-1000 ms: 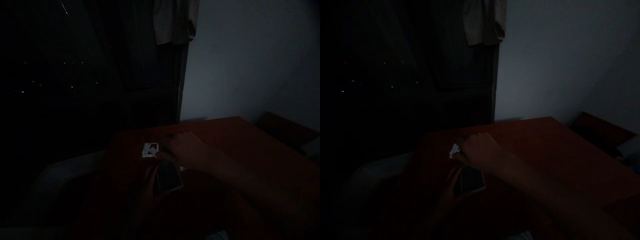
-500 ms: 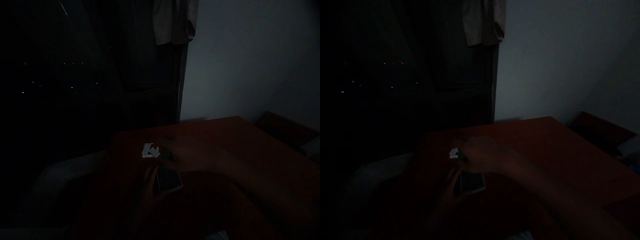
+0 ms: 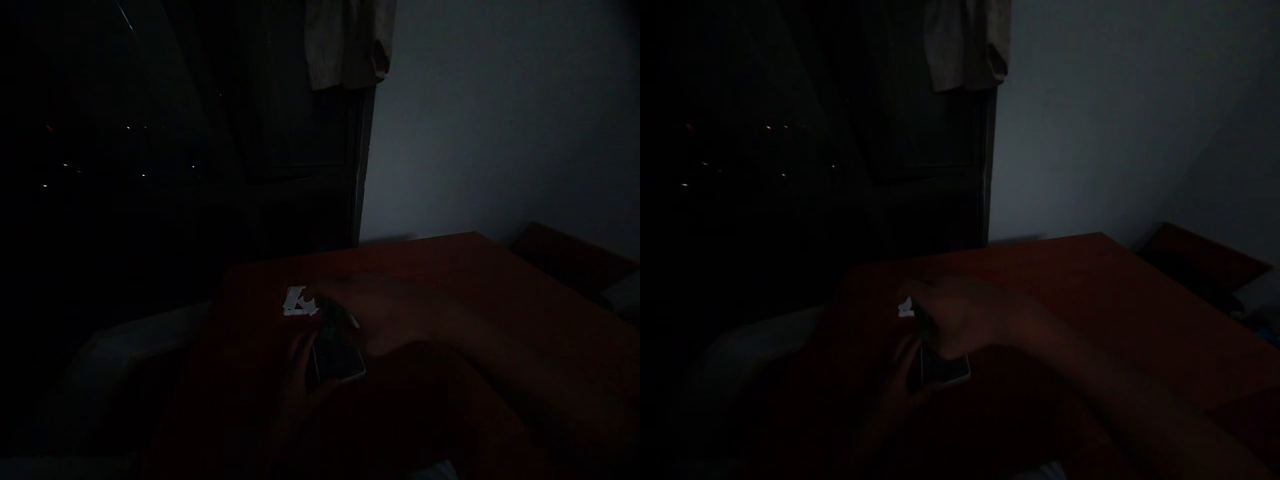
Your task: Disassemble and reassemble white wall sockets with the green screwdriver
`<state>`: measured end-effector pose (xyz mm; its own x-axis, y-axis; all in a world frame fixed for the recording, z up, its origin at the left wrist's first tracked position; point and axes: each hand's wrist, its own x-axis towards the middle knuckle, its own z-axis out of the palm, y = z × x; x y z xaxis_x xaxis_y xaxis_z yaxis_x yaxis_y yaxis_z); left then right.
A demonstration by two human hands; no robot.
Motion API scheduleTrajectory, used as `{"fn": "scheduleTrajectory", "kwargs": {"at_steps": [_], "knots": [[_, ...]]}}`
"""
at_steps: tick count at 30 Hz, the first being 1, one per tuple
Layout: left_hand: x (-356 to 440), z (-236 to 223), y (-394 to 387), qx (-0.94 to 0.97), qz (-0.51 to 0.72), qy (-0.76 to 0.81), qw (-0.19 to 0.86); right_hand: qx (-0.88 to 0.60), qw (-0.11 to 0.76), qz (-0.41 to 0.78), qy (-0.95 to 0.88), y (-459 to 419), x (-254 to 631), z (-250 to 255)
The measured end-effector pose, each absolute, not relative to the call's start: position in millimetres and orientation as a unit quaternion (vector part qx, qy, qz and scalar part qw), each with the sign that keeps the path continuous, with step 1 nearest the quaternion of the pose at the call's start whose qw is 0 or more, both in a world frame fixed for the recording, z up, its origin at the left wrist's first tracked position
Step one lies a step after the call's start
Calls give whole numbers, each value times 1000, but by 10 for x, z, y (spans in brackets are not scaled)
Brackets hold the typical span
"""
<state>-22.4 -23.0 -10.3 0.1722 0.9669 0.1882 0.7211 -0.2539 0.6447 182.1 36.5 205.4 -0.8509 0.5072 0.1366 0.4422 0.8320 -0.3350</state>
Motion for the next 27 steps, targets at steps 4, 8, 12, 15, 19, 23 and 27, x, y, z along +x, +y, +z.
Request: {"fn": "scheduleTrajectory", "kwargs": {"at_steps": [4,8,12,15,19,23,27], "knots": [[-210,-62,-229,732,296,578,204,-354,105,51,-928,330,1754,2045],[-201,-44,-227,730,300,576,213,-369,94,33,-924,342,1730,2030],[-203,-56,-224,722,295,584,227,-253,123,156,-947,373,1799,2032],[-191,-36,-230,718,306,581,228,-271,128,146,-943,371,1789,2025],[-173,15,-238,721,297,583,227,-389,98,21,-916,356,1734,2010],[-185,-15,-237,725,295,579,230,-328,104,71,-936,348,1782,2030],[-212,-97,-228,731,289,580,214,-299,120,104,-941,325,1803,2051]]}}
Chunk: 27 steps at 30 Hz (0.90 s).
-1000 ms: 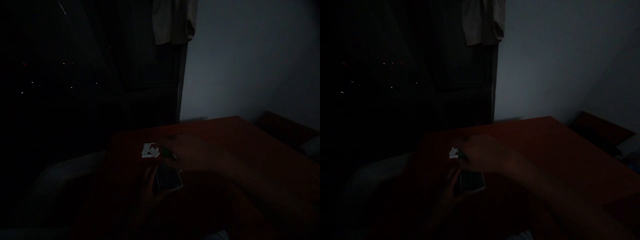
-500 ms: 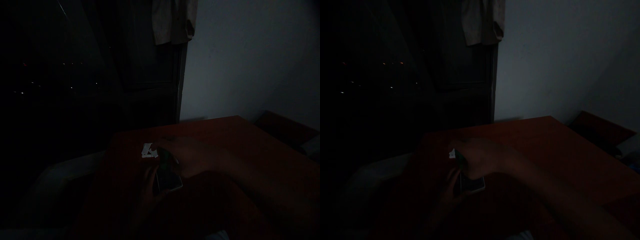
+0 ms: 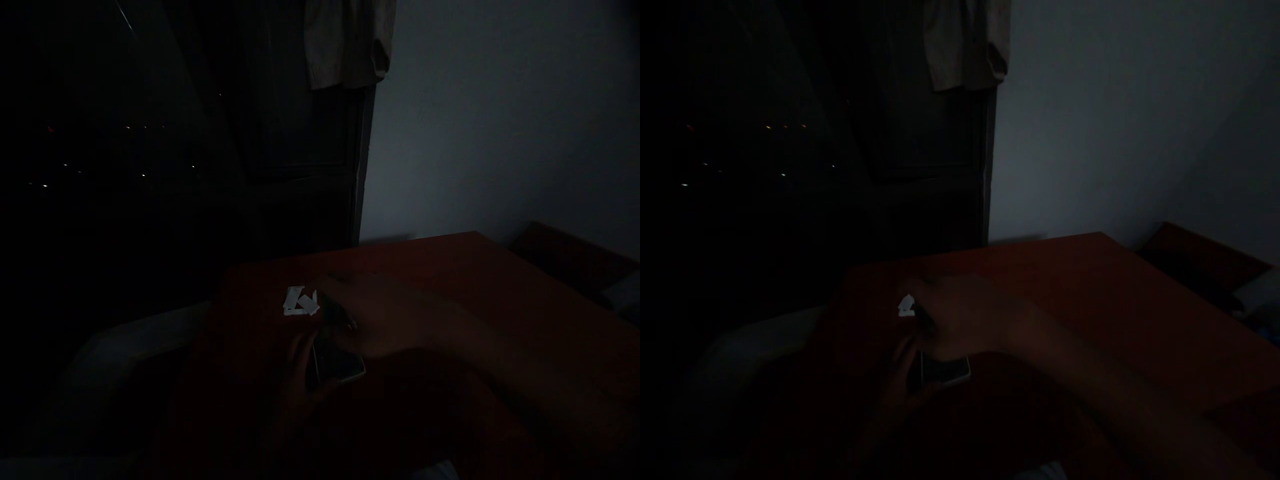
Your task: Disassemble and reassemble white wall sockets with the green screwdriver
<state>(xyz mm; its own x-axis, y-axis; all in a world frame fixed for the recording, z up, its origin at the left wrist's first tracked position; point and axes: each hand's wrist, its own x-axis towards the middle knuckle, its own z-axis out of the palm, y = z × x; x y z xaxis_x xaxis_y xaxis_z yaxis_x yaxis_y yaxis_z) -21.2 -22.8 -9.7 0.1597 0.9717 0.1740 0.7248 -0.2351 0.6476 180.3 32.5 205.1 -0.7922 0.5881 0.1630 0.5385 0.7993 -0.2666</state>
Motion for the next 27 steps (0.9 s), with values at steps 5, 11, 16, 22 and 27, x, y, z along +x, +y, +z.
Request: {"fn": "scheduleTrajectory", "kwargs": {"at_steps": [5,11,16,22,27], "knots": [[-211,-99,-231,735,295,577,200,-364,103,40,-925,329,1746,2031],[-197,-53,-230,729,293,582,209,-241,129,169,-947,336,1828,2047],[-192,-17,-226,728,291,582,215,-347,134,75,-925,310,1774,2017],[-174,-41,-220,724,307,572,233,-237,151,189,-941,343,1844,2044],[-190,21,-228,722,293,577,245,-305,249,268,-879,336,2161,1927]]}}
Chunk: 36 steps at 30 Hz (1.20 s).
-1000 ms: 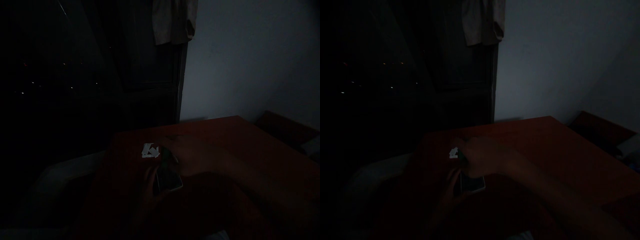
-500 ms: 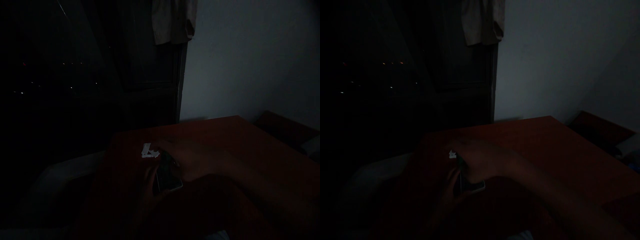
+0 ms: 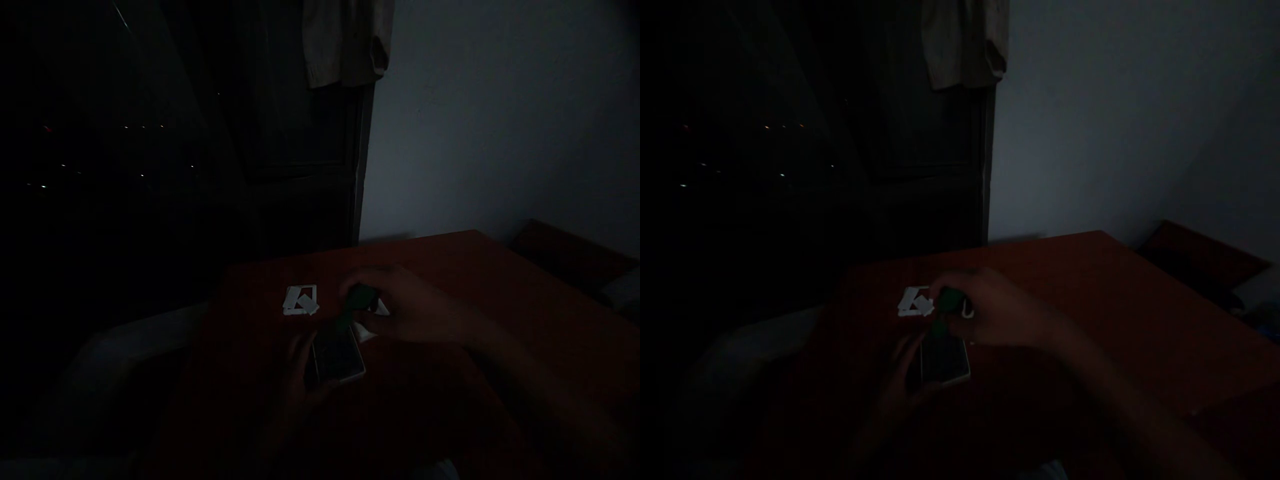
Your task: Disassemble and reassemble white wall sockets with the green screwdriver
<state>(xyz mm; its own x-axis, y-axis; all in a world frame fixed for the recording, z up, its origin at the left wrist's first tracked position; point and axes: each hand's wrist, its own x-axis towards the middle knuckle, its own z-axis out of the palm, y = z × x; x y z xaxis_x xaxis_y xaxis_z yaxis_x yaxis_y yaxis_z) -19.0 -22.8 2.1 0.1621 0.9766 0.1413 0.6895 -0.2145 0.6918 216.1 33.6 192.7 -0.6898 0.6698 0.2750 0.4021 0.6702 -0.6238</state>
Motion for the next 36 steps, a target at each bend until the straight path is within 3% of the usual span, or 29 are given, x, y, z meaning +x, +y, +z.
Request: {"fn": "scheduleTrajectory", "kwargs": {"at_steps": [4,10,24,36], "knots": [[-210,198,-232,722,275,587,242,-410,323,277,-807,293,2479,1675],[-155,501,-169,763,165,596,188,-492,367,297,-732,121,2780,1341],[-35,837,143,829,-29,536,157,-533,377,307,-692,-88,2901,1140],[21,926,259,840,-73,515,156,-529,373,314,-695,-108,2857,1143]]}}
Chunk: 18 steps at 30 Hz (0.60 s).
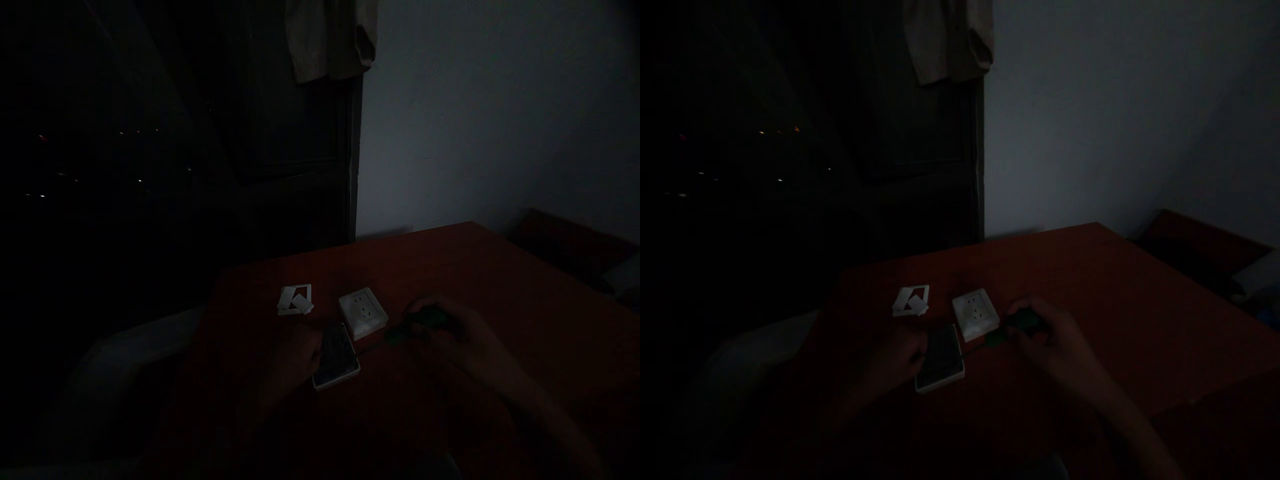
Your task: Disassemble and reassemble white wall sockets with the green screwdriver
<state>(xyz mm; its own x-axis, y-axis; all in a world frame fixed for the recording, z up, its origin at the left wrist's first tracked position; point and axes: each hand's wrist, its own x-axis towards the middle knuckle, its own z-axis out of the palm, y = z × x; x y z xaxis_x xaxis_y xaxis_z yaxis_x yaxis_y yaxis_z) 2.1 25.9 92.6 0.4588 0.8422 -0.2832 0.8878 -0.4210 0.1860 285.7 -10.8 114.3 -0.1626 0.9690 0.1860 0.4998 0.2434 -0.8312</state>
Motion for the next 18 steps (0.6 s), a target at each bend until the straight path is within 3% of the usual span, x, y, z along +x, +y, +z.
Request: {"fn": "scheduleTrajectory", "kwargs": {"at_steps": [18], "knots": [[-3,905,295,852,-84,479,193,-522,376,315,-698,-86,2849,1098]]}}
